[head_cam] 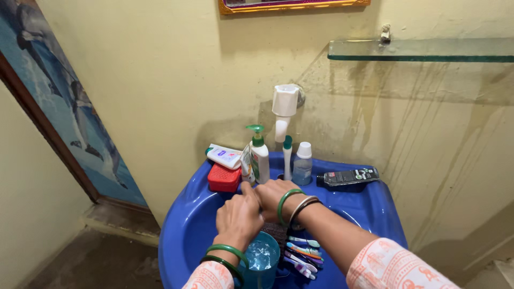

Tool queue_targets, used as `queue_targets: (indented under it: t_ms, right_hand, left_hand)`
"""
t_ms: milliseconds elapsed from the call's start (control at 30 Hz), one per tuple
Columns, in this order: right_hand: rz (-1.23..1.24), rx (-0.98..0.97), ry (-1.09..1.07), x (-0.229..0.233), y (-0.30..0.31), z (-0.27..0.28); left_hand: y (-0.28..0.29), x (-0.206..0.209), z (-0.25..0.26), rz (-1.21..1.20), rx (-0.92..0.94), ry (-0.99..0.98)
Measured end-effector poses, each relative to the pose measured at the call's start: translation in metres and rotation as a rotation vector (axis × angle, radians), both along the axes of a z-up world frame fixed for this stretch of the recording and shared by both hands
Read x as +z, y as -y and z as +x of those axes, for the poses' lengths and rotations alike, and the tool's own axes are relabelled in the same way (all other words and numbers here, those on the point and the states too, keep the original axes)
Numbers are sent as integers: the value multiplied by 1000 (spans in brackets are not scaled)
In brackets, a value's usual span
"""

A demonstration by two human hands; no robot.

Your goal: The person cleans a glass shelf mounted on a bathroom wall. They first scrub the shelf with a brush and cleaning paste, then rinse the brush in a blue sink. Finally, they wipe the shelf dry with a cloth.

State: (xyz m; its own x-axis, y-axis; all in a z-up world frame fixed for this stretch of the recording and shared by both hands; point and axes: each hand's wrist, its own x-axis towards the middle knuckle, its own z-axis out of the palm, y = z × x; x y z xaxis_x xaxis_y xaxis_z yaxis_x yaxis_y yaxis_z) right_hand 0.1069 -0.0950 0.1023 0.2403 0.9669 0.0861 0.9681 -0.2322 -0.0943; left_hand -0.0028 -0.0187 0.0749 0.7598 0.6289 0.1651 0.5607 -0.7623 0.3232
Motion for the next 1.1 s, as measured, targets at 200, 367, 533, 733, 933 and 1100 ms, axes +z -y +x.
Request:
queue_targets:
  t_ms: [200, 367, 533, 733, 933, 1100]
  right_hand:
    - [-68, 38, -122, -6, -5, 10]
    - [-86, 59, -248, -15, -8, 14]
    - [-94, 71, -307, -40, -16, 33]
    - [-179, 181, -363, -44, -4, 66]
    - [-183, -101, -411, 14, 53, 82]
    - [-158, 16, -456, 57, 110, 111]
  left_hand:
    - [-7, -14, -3, 206, -128, 25]
    - [-11, -18, -2, 259, -168, -19]
    - [-12, -22, -1, 358, -194, -13]
    - [-10, -1, 1, 108, -212, -147]
    - [-1, 43, 30, -96, -392, -378]
    - [46, 106, 55, -22, -530, -490]
